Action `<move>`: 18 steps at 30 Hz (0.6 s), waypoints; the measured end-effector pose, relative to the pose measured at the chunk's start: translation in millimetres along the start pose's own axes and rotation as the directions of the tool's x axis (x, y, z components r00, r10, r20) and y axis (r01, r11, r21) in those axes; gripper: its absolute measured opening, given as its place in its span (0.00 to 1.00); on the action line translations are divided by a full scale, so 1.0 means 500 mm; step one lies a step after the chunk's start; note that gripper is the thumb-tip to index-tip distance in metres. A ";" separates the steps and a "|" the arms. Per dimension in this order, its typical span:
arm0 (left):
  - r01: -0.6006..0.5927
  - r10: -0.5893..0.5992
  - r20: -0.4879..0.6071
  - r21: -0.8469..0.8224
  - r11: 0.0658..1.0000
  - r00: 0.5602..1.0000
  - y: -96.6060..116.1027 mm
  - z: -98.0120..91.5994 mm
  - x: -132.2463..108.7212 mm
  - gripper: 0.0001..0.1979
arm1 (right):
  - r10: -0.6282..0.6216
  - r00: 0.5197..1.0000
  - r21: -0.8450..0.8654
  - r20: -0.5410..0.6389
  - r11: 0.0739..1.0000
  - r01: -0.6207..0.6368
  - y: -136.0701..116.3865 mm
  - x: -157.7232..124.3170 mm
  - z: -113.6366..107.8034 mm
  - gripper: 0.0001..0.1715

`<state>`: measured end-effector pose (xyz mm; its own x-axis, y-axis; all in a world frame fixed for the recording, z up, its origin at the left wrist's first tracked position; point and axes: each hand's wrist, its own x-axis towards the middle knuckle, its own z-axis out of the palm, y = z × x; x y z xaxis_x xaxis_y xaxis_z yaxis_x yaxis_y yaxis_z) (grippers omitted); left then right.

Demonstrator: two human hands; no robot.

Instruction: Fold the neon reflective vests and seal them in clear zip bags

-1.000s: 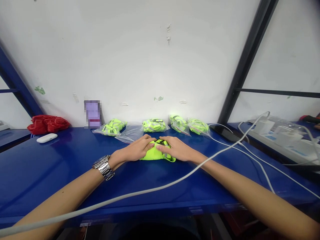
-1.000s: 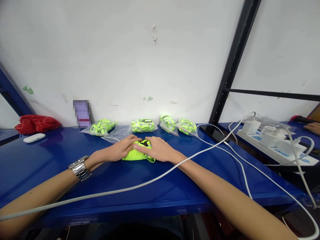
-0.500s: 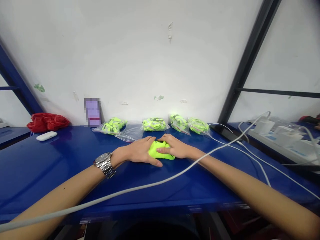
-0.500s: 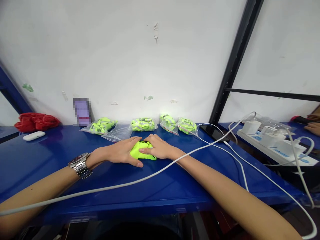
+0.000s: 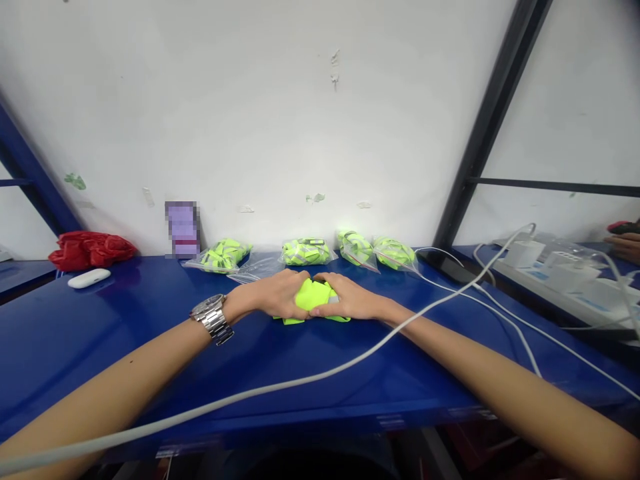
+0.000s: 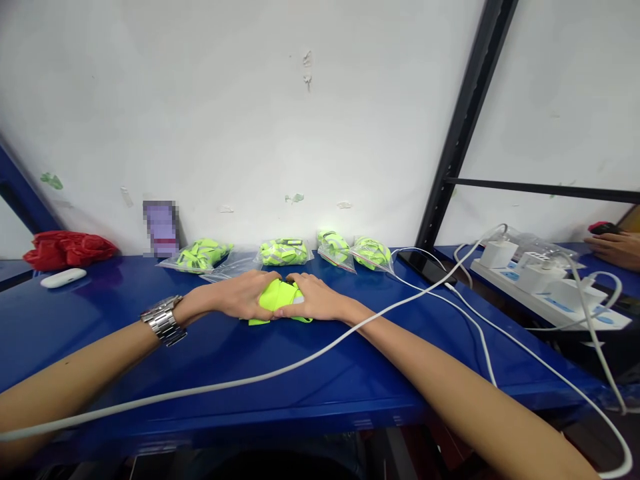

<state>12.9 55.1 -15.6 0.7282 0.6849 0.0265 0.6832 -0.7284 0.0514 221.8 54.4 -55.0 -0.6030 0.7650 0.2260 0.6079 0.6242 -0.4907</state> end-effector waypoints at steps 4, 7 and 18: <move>0.046 -0.049 -0.033 -0.083 0.995 0.998 0.003 -0.002 0.004 0.28 | 0.048 0.997 0.142 -0.065 0.989 -0.038 0.007 0.000 0.008 0.50; 0.055 -0.074 -0.110 -0.164 0.985 0.991 0.009 0.005 -0.001 0.29 | 0.057 0.992 0.177 -0.113 0.983 -0.036 0.006 -0.004 0.008 0.46; -0.077 -0.059 -0.436 -0.288 0.955 0.898 0.052 -0.014 -0.016 0.28 | -0.078 0.941 0.471 -0.330 0.850 0.235 -0.015 -0.020 -0.010 0.33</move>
<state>24.6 30.9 -7.4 0.5903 0.6663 0.4557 0.5802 -0.7427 0.3343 225.9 42.7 -49.3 -0.4444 0.7235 0.5282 0.1313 0.6359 -0.7605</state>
